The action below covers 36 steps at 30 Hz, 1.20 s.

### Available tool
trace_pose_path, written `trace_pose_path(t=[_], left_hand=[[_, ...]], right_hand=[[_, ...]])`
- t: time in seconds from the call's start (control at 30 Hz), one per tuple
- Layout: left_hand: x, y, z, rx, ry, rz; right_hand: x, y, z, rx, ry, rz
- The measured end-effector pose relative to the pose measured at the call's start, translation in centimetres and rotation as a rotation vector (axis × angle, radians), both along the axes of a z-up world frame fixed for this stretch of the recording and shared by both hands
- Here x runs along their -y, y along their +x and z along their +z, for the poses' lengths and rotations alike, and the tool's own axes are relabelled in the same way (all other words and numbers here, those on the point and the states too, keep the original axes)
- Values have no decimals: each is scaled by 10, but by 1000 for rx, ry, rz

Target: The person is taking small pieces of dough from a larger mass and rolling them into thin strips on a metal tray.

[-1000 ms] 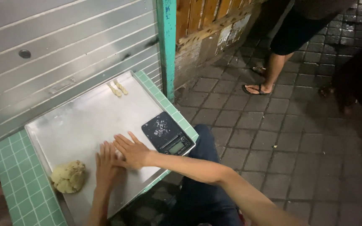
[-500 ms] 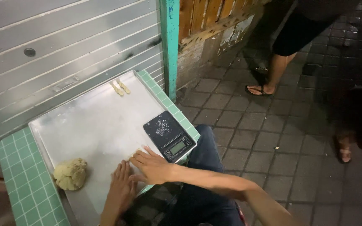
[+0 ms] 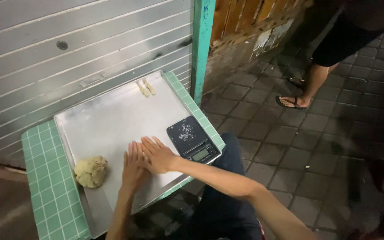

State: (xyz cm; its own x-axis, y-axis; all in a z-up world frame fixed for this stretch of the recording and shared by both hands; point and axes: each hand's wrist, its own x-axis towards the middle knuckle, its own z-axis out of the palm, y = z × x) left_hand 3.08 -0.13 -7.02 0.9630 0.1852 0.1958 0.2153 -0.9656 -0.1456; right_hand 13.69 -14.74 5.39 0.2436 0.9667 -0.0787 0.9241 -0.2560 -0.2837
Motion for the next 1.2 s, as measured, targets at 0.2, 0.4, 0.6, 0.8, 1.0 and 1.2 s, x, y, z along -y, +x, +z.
trace_pose_path(t=[0.2, 0.4, 0.6, 0.8, 1.0, 1.2], left_hand=[[-23, 43, 63, -189, -145, 211], [-18, 37, 73, -152, -165, 216], [11, -2, 37, 113, -249, -77], [36, -41, 16, -151, -375, -115], [68, -64, 52, -291, -626, -81], [70, -42, 106, -380, -697, 6]], right_hand=[[-63, 37, -15, 21, -9, -94], [-62, 38, -16, 52, 9, -74], [-2, 6, -19, 122, -11, 3], [55, -24, 8, -33, -89, 49], [77, -37, 32, -190, -187, 93], [51, -27, 30, -110, -230, 84]])
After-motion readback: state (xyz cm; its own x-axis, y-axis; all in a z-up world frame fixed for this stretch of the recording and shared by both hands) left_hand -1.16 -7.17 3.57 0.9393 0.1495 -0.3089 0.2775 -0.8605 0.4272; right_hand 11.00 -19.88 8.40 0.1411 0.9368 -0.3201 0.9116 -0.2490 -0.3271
